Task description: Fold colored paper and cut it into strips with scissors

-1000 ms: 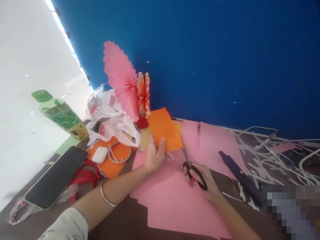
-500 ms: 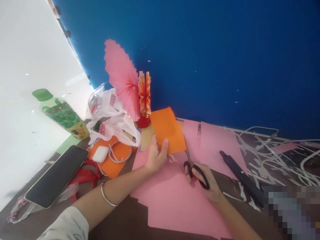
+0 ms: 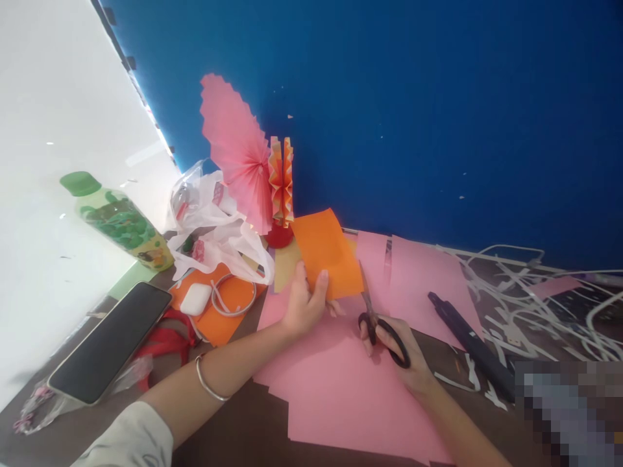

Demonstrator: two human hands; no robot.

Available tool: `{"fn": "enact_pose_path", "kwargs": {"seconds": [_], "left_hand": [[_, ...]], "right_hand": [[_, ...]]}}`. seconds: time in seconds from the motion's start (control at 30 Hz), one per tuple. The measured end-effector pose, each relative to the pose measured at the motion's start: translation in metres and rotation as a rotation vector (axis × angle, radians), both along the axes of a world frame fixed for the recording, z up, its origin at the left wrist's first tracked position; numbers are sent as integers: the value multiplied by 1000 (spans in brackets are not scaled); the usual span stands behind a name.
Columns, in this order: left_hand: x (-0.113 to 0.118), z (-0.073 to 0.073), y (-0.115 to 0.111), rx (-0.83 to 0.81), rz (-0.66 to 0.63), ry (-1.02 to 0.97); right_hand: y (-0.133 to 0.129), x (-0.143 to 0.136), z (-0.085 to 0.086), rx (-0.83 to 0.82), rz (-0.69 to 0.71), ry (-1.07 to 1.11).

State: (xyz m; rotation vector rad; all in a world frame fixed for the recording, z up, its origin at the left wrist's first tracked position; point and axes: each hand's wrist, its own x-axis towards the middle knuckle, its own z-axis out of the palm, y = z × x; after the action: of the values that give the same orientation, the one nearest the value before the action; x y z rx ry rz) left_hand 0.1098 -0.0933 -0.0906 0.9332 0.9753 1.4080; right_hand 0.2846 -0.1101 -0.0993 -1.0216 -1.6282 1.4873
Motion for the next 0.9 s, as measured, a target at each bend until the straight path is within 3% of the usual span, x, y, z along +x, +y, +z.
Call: {"fn": "enact_pose_path", "kwargs": {"seconds": [0.9], "left_hand": [[0,-5,3,15,20,-6]], "right_hand": [[-1,-2,3,-61,-66,-64]]}}
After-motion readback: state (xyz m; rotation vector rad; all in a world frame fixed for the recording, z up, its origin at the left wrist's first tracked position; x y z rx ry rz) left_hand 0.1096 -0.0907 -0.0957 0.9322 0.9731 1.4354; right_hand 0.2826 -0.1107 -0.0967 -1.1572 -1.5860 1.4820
